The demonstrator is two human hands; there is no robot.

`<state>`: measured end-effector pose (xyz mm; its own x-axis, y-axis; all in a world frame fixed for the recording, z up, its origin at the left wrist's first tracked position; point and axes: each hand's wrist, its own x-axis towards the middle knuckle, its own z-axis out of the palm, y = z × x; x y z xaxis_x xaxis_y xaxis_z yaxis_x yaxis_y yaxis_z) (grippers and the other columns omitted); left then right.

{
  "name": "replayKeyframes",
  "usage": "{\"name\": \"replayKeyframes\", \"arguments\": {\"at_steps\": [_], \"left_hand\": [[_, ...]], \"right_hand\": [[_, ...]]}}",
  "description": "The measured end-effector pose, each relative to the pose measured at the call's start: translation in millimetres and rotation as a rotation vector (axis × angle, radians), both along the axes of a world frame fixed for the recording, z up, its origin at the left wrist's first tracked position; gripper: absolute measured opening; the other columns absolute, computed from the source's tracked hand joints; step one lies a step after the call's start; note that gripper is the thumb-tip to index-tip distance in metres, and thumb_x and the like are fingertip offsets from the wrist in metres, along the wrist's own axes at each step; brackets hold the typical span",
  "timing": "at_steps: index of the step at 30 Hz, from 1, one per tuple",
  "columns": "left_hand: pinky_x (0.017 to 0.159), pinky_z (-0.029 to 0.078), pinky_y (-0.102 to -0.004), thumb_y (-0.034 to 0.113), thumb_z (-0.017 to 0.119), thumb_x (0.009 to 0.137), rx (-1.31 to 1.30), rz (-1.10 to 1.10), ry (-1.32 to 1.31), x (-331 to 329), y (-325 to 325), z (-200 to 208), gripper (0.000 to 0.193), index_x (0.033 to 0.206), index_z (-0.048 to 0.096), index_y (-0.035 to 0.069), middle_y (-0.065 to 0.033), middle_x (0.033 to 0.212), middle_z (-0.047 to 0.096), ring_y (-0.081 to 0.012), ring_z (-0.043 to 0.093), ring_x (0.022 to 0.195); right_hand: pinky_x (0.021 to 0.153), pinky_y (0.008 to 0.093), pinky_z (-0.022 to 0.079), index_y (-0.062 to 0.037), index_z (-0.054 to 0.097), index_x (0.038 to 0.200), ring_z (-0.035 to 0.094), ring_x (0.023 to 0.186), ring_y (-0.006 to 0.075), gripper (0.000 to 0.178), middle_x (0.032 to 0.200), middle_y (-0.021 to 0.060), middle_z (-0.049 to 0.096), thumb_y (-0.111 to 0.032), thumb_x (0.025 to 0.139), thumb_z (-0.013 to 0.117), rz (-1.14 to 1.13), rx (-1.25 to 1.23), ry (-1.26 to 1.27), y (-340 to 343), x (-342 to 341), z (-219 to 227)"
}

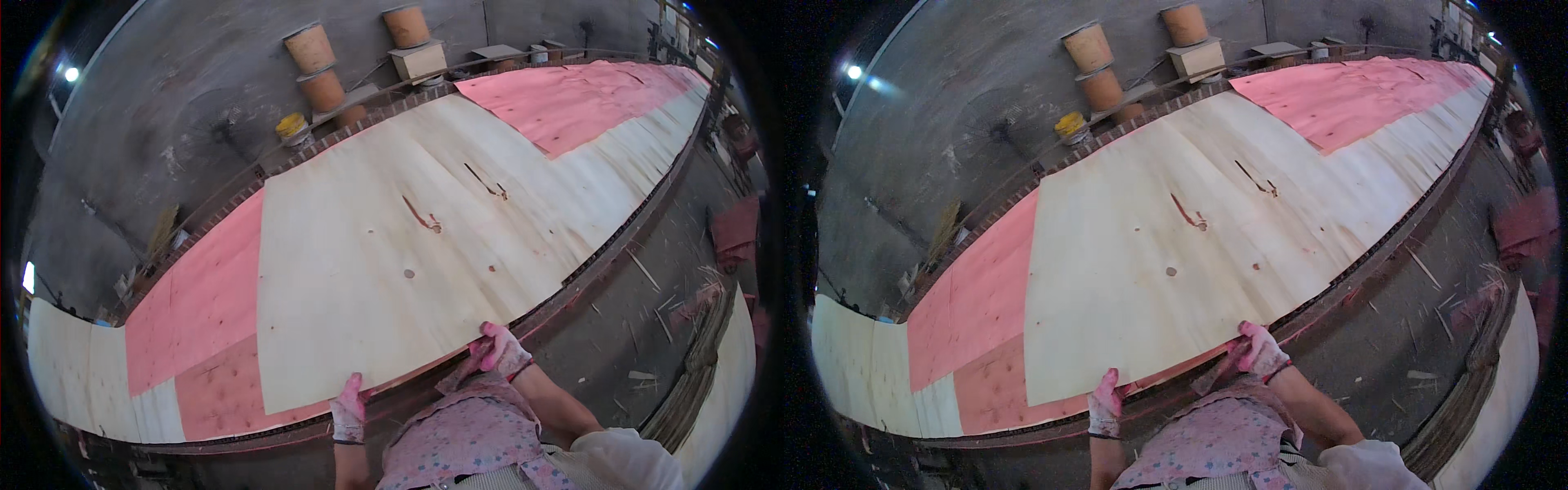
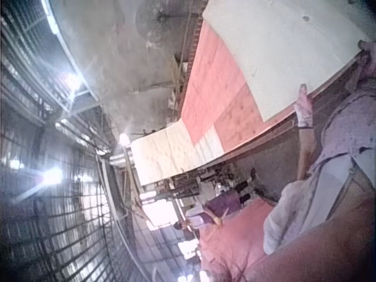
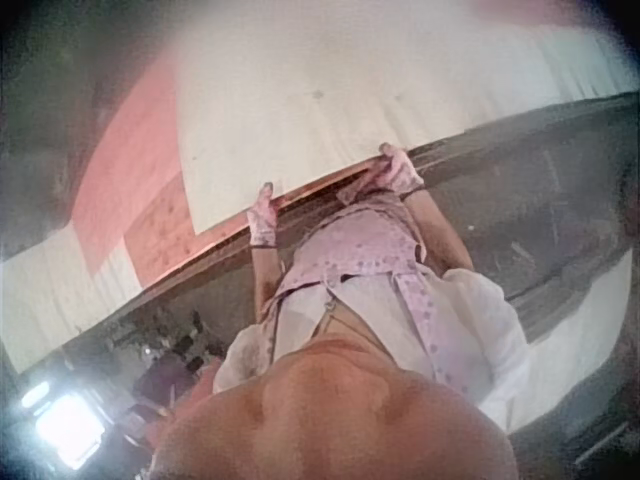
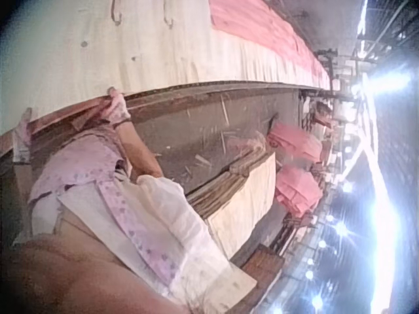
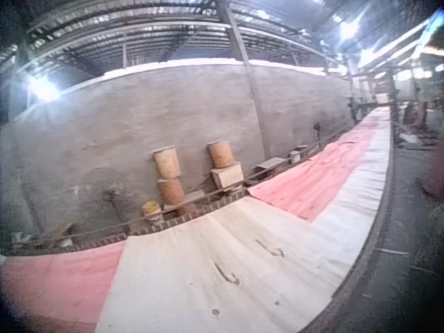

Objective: The person lays veneer sheets onto a conveyor line, applies tape strips over cracks in the wood sheets using a handheld tool, and fetches additional veneer sheets from a stack to place onto the line.

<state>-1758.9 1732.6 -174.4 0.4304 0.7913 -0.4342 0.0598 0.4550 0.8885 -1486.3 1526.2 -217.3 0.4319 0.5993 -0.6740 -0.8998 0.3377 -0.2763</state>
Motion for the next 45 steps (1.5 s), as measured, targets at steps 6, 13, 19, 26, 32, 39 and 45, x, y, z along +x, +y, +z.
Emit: {"name": "replayKeyframes", "arguments": {"at_steps": [6, 13, 19, 26, 32, 39, 45], "left_hand": [[0.072, 0.053, -0.0363, 0.027, 0.061, 0.088, 0.044, -0.068, 0.145, 17.6, 35.5, -30.4, 0.037, 0.117, 0.056, 0.005, -0.0055, 0.113, 0.058, -0.0164, 0.058, 0.096], [0.068, 0.055, -0.0333, 0.018, 0.066, 0.084, -0.020, 0.074, 0.045, 28.3, -9.2, 41.4, 0.033, 0.113, 0.059, 0.004, -0.0037, 0.109, 0.060, -0.0157, 0.058, 0.096], [0.070, 0.052, -0.0308, 0.024, 0.064, 0.086, 0.026, 0.008, 0.168, 29.4, 23.2, 29.0, 0.039, 0.119, 0.056, 0.005, -0.0034, 0.111, 0.059, -0.0147, 0.057, 0.097], [0.072, 0.051, -0.0327, 0.031, 0.060, 0.088, -0.025, -0.081, 0.190, 12.3, 33.8, -12.7, 0.044, 0.123, 0.053, 0.005, -0.0058, 0.120, 0.056, -0.0165, 0.055, 0.104], [0.076, 0.051, -0.0315, 0.031, 0.059, 0.089, -0.056, -0.138, 0.222, 12.6, 34.1, -31.7, 0.052, 0.131, 0.045, 0.003, -0.0063, 0.129, 0.051, -0.0162, 0.052, 0.110], [0.077, 0.050, -0.0328, 0.029, 0.060, 0.089, -0.098, -0.125, 0.231, -0.7, 44.2, -64.1, 0.046, 0.127, 0.049, 0.008, -0.0037, 0.125, 0.053, -0.0161, 0.052, 0.108], [0.073, 0.051, -0.0324, 0.045, 0.056, 0.088, -0.358, -0.104, -0.057, 2.6, 36.5, -73.1, 0.045, 0.121, 0.050, 0.014, -0.0041, 0.115, 0.058, -0.0170, 0.056, 0.100]], "right_hand": [[0.057, 0.0393, 0.047, -0.0112, 0.042, 0.080, 0.050, 0.058, 0.0245, 0.018, 0.069, 0.0038, 0.047, -0.020, 0.082, 0.058, -0.012, -0.227, 0.241, 32.3, 10.0, 7.4], [0.058, 0.0393, 0.049, -0.0078, 0.047, 0.088, 0.053, 0.068, 0.0268, 0.015, 0.078, 0.0093, 0.052, -0.020, 0.085, 0.055, -0.044, -0.175, 0.191, 4.5, -7.7, -2.6], [0.075, 0.0470, 0.050, -0.0033, 0.049, 0.096, 0.057, 0.082, 0.0346, 0.021, 0.092, 0.0114, 0.060, -0.022, 0.088, 0.052, 0.113, -0.081, 0.299, 31.3, 3.2, 16.1], [0.061, 0.0397, 0.045, -0.0133, 0.039, 0.079, 0.048, 0.065, 0.0217, 0.023, 0.073, 0.0034, 0.043, -0.024, 0.080, 0.059, -0.050, -0.337, 0.424, 46.1, 0.2, -12.3], [0.055, 0.0373, 0.038, -0.0194, 0.033, 0.055, 0.040, 0.057, 0.0184, 0.032, 0.060, -0.0027, 0.033, -0.022, 0.076, 0.057, 0.028, -0.384, 0.316, 43.6, -3.6, -48.7], [0.061, 0.0433, 0.041, -0.0159, 0.046, 0.071, 0.045, 0.064, 0.0148, 0.016, 0.063, -0.0028, 0.038, -0.021, 0.076, 0.059, 0.558, -0.349, -1.150, 23.7, -1.2, -52.5], [0.069, 0.0447, 0.043, -0.0141, 0.056, 0.087, 0.049, 0.074, 0.0170, 0.011, 0.076, -0.0018, 0.051, -0.021, 0.079, 0.057, 0.579, -0.120, -0.955, 13.5, 15.8, -123.3]]}}
